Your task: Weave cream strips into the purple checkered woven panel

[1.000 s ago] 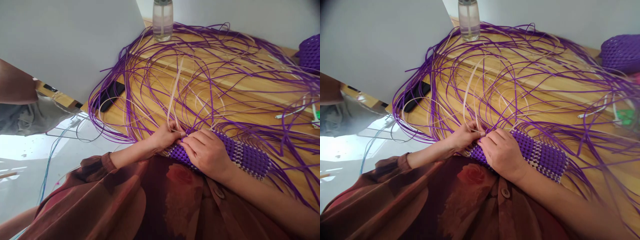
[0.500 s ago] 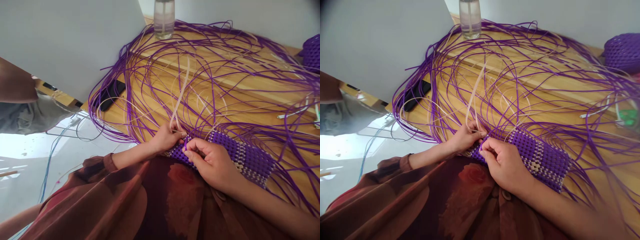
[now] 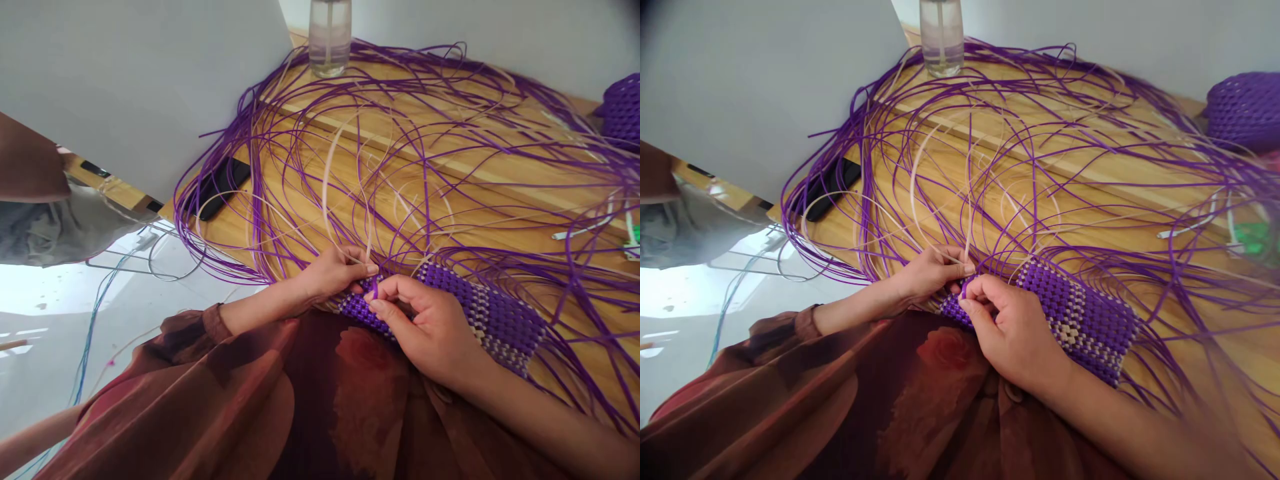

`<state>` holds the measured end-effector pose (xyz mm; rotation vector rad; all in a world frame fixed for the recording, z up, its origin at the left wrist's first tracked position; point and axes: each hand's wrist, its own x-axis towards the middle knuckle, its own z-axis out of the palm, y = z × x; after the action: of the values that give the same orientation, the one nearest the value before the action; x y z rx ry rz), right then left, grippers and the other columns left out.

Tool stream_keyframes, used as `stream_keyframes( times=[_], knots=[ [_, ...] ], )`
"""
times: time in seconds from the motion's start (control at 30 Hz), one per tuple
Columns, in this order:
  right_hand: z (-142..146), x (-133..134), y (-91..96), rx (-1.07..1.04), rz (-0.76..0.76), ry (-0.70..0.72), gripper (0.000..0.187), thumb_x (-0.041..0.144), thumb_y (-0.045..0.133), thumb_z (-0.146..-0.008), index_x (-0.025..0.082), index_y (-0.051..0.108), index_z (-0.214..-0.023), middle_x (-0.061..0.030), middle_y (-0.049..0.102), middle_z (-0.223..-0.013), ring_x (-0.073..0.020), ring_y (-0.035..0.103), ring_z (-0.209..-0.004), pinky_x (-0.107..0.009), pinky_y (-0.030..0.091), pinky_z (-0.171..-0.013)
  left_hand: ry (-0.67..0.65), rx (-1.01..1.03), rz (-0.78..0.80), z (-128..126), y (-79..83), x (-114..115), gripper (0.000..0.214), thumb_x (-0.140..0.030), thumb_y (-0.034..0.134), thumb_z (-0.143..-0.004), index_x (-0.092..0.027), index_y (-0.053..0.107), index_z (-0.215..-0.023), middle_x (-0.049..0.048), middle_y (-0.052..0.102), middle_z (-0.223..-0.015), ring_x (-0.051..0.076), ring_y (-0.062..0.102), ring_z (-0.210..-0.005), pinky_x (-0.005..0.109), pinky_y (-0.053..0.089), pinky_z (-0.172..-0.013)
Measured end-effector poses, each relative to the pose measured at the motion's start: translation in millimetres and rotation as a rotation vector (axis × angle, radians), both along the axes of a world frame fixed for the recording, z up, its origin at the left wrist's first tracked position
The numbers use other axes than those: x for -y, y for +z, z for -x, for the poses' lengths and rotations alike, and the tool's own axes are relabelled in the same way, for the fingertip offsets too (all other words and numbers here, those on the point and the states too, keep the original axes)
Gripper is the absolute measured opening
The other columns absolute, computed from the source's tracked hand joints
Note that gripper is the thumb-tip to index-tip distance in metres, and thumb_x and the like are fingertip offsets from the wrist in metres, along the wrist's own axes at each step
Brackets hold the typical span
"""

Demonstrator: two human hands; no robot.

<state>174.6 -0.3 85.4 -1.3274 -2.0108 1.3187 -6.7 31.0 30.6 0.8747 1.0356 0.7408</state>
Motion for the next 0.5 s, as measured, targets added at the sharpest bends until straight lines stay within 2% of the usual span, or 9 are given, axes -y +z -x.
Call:
stream_keyframes(
  times=[0.13,0.23,0.4,0.5],
  knots=[
    [9,-6,-2.7,-0.190,0.453,-0.100,0.019,0.036,0.063,-0.087,0.018,0.059,-0.081,-0.0010,0.068,-0.069,-0.0132,0.066,-0.063,-0.025,0.054,-0.062,0.044,0.019,-0.071,-5,-7.3,1,0.028,-0.035,0.076,-0.073,-0.012,0.060,-0.073,-0.0033,0.057,-0.062,0.005,0.051,-0.049,0.018,0.040,-0.048],
    [16,-7,-4.9,-0.256,0.644,-0.134,0.023,0.038,0.066,-0.084,0.017,0.057,-0.081,-0.0013,0.069,-0.064,-0.0129,0.067,-0.057,-0.024,0.054,-0.057,0.060,0.022,-0.092,-6,-4.9,1,0.031,-0.037,0.078,-0.070,-0.012,0.059,-0.070,-0.0040,0.055,-0.061,0.006,0.050,-0.051,0.019,0.041,-0.050],
    [20,-4,-1.6,-0.273,0.711,-0.138,0.025,0.040,0.067,-0.083,0.017,0.056,-0.081,-0.0015,0.069,-0.062,-0.0111,0.066,-0.054,-0.021,0.052,-0.055,0.037,0.014,-0.119,-5,-1.5,-1,0.033,-0.037,0.080,-0.068,-0.012,0.059,-0.069,-0.0033,0.055,-0.060,0.006,0.050,-0.054,0.019,0.041,-0.052],
    [12,-14,2.1,-0.148,0.676,-0.046,0.026,0.043,0.063,-0.085,0.017,0.059,-0.083,-0.0022,0.069,-0.060,-0.0120,0.064,-0.050,-0.021,0.050,-0.050,0.006,0.051,-0.106,-3,-5.6,-2,0.033,-0.038,0.079,-0.070,-0.012,0.059,-0.070,-0.0039,0.055,-0.060,0.006,0.050,-0.053,0.019,0.040,-0.052]
  ],
)
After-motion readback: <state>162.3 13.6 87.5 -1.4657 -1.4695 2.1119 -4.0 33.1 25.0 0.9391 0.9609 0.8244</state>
